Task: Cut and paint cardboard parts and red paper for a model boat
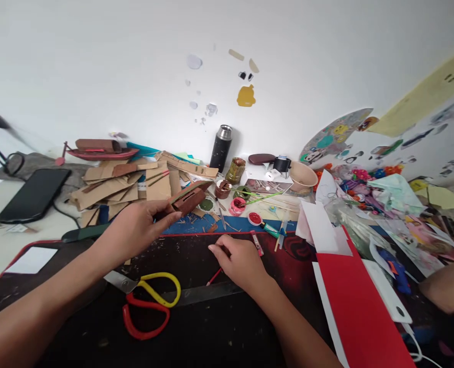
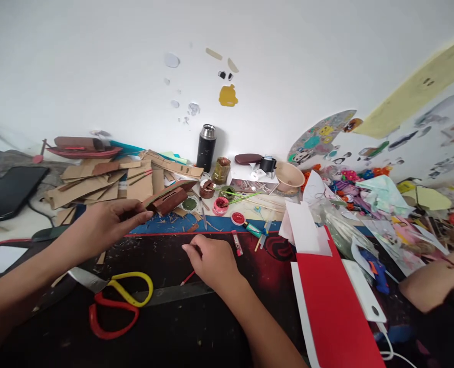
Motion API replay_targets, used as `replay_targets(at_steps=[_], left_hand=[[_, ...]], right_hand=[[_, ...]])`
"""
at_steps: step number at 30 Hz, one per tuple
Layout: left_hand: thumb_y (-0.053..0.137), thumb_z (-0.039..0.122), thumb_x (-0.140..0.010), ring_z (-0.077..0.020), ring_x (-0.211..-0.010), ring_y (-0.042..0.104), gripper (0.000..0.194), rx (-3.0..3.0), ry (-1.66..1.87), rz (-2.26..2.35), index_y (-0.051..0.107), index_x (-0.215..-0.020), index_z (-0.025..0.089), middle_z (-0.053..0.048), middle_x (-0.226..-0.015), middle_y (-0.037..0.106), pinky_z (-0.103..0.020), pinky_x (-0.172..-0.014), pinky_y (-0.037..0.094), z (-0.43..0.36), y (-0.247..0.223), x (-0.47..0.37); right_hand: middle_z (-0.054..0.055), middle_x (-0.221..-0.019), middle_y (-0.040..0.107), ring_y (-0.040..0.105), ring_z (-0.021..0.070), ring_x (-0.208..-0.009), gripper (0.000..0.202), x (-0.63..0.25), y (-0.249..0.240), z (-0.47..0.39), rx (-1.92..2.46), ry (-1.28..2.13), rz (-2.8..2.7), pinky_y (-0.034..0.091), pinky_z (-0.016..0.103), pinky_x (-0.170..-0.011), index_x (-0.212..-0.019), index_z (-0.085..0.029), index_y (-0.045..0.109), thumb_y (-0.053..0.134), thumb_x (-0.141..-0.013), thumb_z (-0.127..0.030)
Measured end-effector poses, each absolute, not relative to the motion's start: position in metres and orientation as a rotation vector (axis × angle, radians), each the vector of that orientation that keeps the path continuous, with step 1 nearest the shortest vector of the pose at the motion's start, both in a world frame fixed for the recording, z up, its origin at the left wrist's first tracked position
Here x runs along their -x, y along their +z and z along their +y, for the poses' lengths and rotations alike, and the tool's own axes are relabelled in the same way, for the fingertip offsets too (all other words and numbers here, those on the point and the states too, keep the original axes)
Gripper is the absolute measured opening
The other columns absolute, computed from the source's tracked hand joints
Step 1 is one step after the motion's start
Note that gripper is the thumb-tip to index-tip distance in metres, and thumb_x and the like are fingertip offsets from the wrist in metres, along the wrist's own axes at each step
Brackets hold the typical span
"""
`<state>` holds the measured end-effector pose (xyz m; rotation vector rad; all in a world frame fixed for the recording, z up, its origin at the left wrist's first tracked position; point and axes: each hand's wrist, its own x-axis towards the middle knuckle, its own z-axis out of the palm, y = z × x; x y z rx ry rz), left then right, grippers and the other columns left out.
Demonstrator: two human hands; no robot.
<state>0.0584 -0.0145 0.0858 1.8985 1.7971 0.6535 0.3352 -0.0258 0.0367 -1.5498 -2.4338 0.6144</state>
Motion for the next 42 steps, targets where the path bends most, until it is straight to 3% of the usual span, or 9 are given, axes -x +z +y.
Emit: replay_targets(at_steps=[7,10,13,15,18,23,35,38,42], left_hand=[[0.043,0.060,-0.102,-0.0178,-0.057,0.050,0.051,-1.903,0.618,1.736,0.051,-0.067,0.024,0.001,-0.057,0.052,-0.032,-0.060,0.030,-0.035,0.069,-0.050],[0.042,0.054,-0.106,-0.0207,-0.062,0.059,0.046,-1.922,0.622,1.702,0.058,-0.073,0.024,-0.002,-0.063,0.063,-0.033,-0.062,0.034,-0.038,0.066,-0.050],[0.045,0.046,-0.106,-0.0261,-0.084,0.074,0.036,-1.911,0.620,1.655,0.072,-0.099,0.024,-0.007,-0.091,0.081,-0.034,-0.072,0.044,-0.045,0.067,-0.051],[0.048,0.046,-0.105,-0.0283,-0.095,0.077,0.034,-1.891,0.582,1.607,0.075,-0.110,0.025,-0.007,-0.105,0.085,-0.035,-0.079,0.047,-0.050,0.070,-0.050],[0.048,0.048,-0.104,-0.0288,-0.099,0.077,0.036,-1.862,0.526,1.585,0.076,-0.111,0.027,-0.005,-0.107,0.085,-0.035,-0.081,0.048,-0.058,0.076,-0.046],[0.047,0.055,-0.102,-0.0303,-0.092,0.077,0.044,-1.838,0.516,1.671,0.076,-0.115,0.025,-0.007,-0.097,0.084,-0.036,-0.077,0.049,-0.059,0.078,-0.035],[0.047,0.056,-0.098,-0.0328,-0.086,0.078,0.045,-1.895,0.547,1.850,0.076,-0.114,0.025,-0.009,-0.096,0.084,-0.037,-0.072,0.051,-0.039,0.046,-0.011],[0.049,0.055,-0.099,-0.0349,-0.091,0.079,0.043,-1.981,0.538,1.916,0.070,-0.120,0.023,-0.012,-0.104,0.083,-0.040,-0.075,0.055,-0.032,0.037,-0.009],[0.056,0.048,-0.098,-0.0392,-0.112,0.077,0.039,-2.157,0.568,1.974,0.062,-0.125,0.021,-0.018,-0.120,0.079,-0.045,-0.090,0.059,-0.018,0.031,-0.016]], right_hand=[[0.004,-0.105,0.087,0.083,0.0244,-0.093,0.027,-0.277,0.053,-0.027,1.101,0.674,-2.727,0.048,0.030,-0.075,-0.115,-0.022,0.079,0.068,-0.110,-0.047],[0.006,-0.108,0.087,0.083,0.0275,-0.097,0.036,-0.259,0.054,-0.035,1.008,0.632,-2.875,0.050,0.032,-0.075,-0.119,-0.021,0.077,0.069,-0.108,-0.054],[0.009,-0.105,0.086,0.083,0.0310,-0.096,0.047,-0.244,0.050,-0.043,0.952,0.590,-3.030,0.053,0.034,-0.074,-0.118,-0.019,0.075,0.067,-0.105,-0.064],[0.011,-0.106,0.086,0.083,0.0338,-0.095,0.056,-0.236,0.047,-0.047,0.937,0.559,-3.112,0.056,0.037,-0.073,-0.126,-0.017,0.072,0.068,-0.103,-0.067],[0.013,-0.107,0.085,0.084,0.0370,-0.091,0.065,-0.228,0.040,-0.052,0.968,0.514,-3.176,0.059,0.041,-0.072,-0.138,-0.013,0.065,0.072,-0.100,-0.066],[0.011,-0.105,0.085,0.084,0.0362,-0.091,0.048,-0.224,0.035,-0.053,1.045,0.526,-3.131,0.062,0.042,-0.074,-0.128,-0.016,0.066,0.071,-0.104,-0.057],[0.012,-0.102,0.085,0.084,0.0385,-0.093,0.041,-0.236,0.040,-0.045,1.329,0.588,-3.000,0.061,0.043,-0.077,-0.129,-0.018,0.066,0.067,-0.105,-0.052],[0.012,-0.104,0.086,0.083,0.0373,-0.096,0.042,-0.238,0.041,-0.043,1.339,0.637,-2.976,0.060,0.041,-0.078,-0.130,-0.019,0.067,0.069,-0.104,-0.052],[0.011,-0.105,0.086,0.083,0.0333,-0.098,0.040,-0.236,0.041,-0.037,1.290,0.700,-2.937,0.057,0.038,-0.081,-0.129,-0.020,0.070,0.068,-0.106,-0.053]])
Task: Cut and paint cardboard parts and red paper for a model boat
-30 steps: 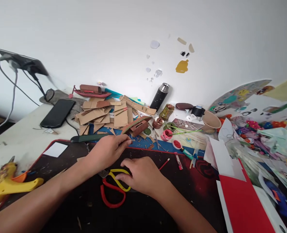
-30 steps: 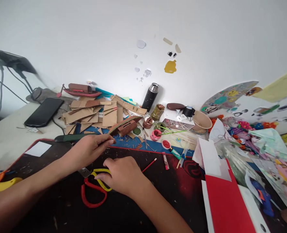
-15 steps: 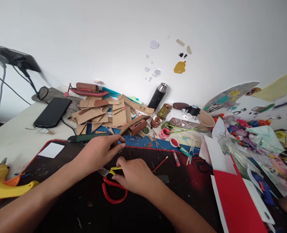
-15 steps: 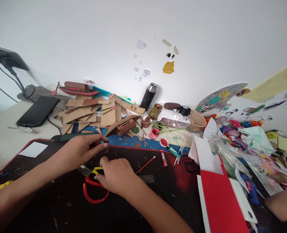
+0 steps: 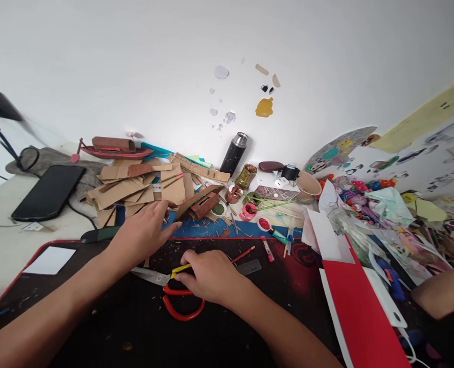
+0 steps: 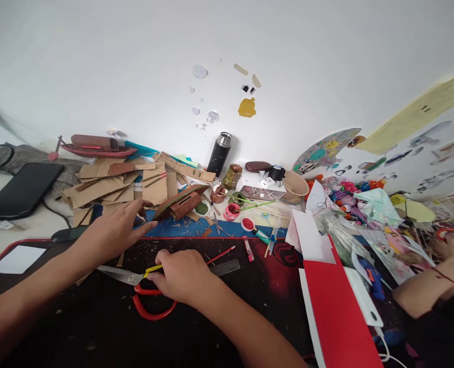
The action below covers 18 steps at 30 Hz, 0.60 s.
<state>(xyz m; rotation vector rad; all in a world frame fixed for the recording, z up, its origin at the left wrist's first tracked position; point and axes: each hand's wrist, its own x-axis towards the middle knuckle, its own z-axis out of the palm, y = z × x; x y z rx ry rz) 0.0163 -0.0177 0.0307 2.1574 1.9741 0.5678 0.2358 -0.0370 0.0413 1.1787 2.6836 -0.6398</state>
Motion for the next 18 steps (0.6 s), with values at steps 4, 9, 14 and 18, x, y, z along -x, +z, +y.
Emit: replay_targets(at_steps=[4,9,14,18], left_hand=[[0.054,0.043,-0.100,-0.0413,-0.120,0.075,0.035,-2.234,0.425,1.982,0.060,-0.123,0.018,-0.021,-0.122,0.077,-0.048,-0.097,0.058,0.000,0.030,-0.026],[0.049,0.049,-0.102,-0.0410,-0.110,0.077,0.038,-2.178,0.347,1.921,0.061,-0.118,0.016,-0.022,-0.117,0.076,-0.047,-0.089,0.057,0.019,0.022,-0.027],[0.049,0.049,-0.098,-0.0385,-0.111,0.077,0.039,-2.087,0.426,1.872,0.063,-0.118,0.018,-0.020,-0.120,0.078,-0.044,-0.092,0.056,0.029,0.014,-0.025],[0.048,0.049,-0.096,-0.0374,-0.101,0.078,0.038,-1.983,0.404,1.903,0.065,-0.112,0.019,-0.018,-0.108,0.080,-0.042,-0.085,0.055,0.033,0.015,-0.027]], right_hand=[[0.008,-0.110,0.087,0.083,0.0279,-0.100,0.031,-0.234,0.041,-0.031,-1.263,-0.729,2.752,0.055,0.034,-0.082,-0.126,-0.023,0.074,0.065,-0.110,-0.048],[0.005,-0.110,0.087,0.083,0.0239,-0.099,0.021,-0.245,0.038,-0.025,-1.294,-0.846,2.853,0.053,0.030,-0.080,-0.116,-0.022,0.078,0.064,-0.111,-0.037],[0.004,-0.108,0.087,0.083,0.0219,-0.096,0.018,-0.258,0.034,-0.021,-1.333,-0.924,2.918,0.053,0.029,-0.080,-0.112,-0.022,0.078,0.064,-0.111,-0.033],[0.004,-0.106,0.087,0.083,0.0219,-0.095,0.018,-0.258,0.032,-0.019,-1.341,-0.950,2.942,0.053,0.028,-0.080,-0.111,-0.022,0.079,0.064,-0.110,-0.033]])
